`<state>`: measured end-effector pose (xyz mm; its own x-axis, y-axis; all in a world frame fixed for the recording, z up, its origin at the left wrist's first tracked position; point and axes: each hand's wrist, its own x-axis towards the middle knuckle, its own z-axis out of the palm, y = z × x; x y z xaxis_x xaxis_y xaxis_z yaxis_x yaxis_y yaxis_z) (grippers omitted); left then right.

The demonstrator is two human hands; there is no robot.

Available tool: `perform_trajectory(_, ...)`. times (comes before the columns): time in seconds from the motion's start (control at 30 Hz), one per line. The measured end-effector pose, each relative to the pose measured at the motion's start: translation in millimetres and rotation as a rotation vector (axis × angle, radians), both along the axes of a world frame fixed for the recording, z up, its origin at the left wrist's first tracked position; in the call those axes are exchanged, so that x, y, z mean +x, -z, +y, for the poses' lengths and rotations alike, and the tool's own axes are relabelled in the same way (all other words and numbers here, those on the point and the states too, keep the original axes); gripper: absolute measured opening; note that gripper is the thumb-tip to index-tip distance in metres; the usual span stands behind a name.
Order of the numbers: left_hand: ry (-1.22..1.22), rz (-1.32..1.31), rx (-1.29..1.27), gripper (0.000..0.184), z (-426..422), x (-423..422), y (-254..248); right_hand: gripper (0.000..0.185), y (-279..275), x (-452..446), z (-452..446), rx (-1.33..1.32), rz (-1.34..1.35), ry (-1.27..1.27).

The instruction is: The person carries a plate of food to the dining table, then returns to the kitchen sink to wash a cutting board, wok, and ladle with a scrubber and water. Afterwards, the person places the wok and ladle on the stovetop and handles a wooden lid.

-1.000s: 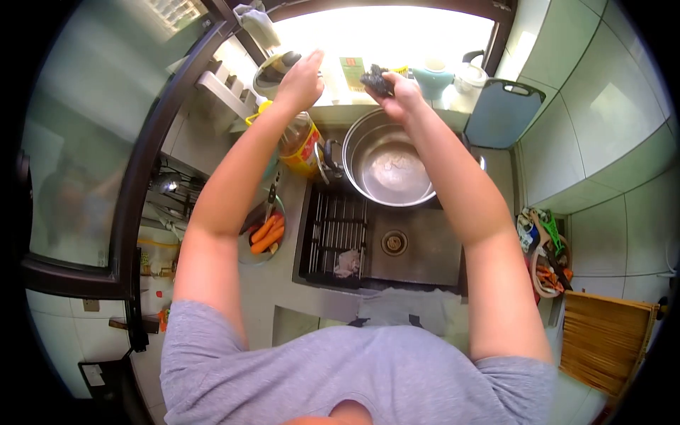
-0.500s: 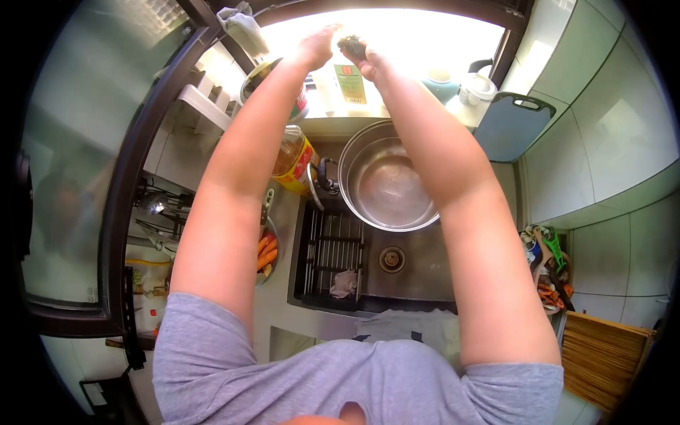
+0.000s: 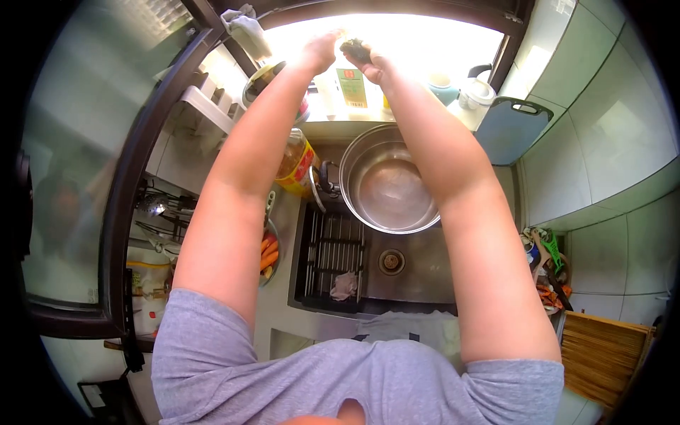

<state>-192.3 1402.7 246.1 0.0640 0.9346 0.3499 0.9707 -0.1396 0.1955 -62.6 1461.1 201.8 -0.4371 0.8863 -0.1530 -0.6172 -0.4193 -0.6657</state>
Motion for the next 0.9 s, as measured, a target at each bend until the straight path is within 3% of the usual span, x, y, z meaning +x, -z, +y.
perform_trajectory(0.2, -0.069, 0.129, 0.008, 0.064, 6, -3, 3, 0.036, 7, 9, -10, -0.052, 0.114, -0.177)
perform_trajectory(0.3, -0.007, -0.157, 0.491, 0.063, -12, 4, 5, 0.037, -5, 20, -43, 0.008, 0.072, -0.182)
perform_trajectory(0.33, -0.016, -0.164, 0.493, 0.063, -29, 8, 1, 0.037, -7, 24, -53, 0.009, 0.062, -0.19)
perform_trajectory(0.43, 0.088, -0.426, 0.82, 0.056, -122, 35, -18, 0.039, -13, 40, -78, 0.096, 0.138, -0.274)
perform_trajectory(0.5, -0.015, -0.507, 0.838, 0.048, -203, 54, -16, 0.04, -18, 50, -98, 0.141, 0.172, -0.351)
perform_trajectory(0.6, -0.082, -0.667, 0.648, 0.038, -339, 79, 14, 0.045, -25, 62, -134, 0.164, 0.24, -0.407)
perform_trajectory(0.67, -0.121, -0.611, 0.595, 0.036, -421, 95, 55, 0.045, -37, 70, -169, 0.177, 0.184, -0.43)
perform_trajectory(0.73, -0.282, -0.785, 0.346, 0.041, -513, 118, 106, 0.044, -30, 81, -187, 0.223, 0.178, -0.638)
perform_trajectory(0.8, -0.533, -0.89, 0.185, 0.042, -612, 150, 150, 0.04, -62, 80, -289, 0.198, -0.12, -0.291)
perform_trajectory(0.83, -0.678, -0.779, 0.103, 0.042, -658, 166, 159, 0.041, -32, 83, -253, 0.102, 0.177, -0.72)
perform_trajectory(0.9, -0.914, -0.803, 0.143, 0.039, -743, 200, 163, 0.043, -21, 74, -304, 0.054, 0.188, -0.841)
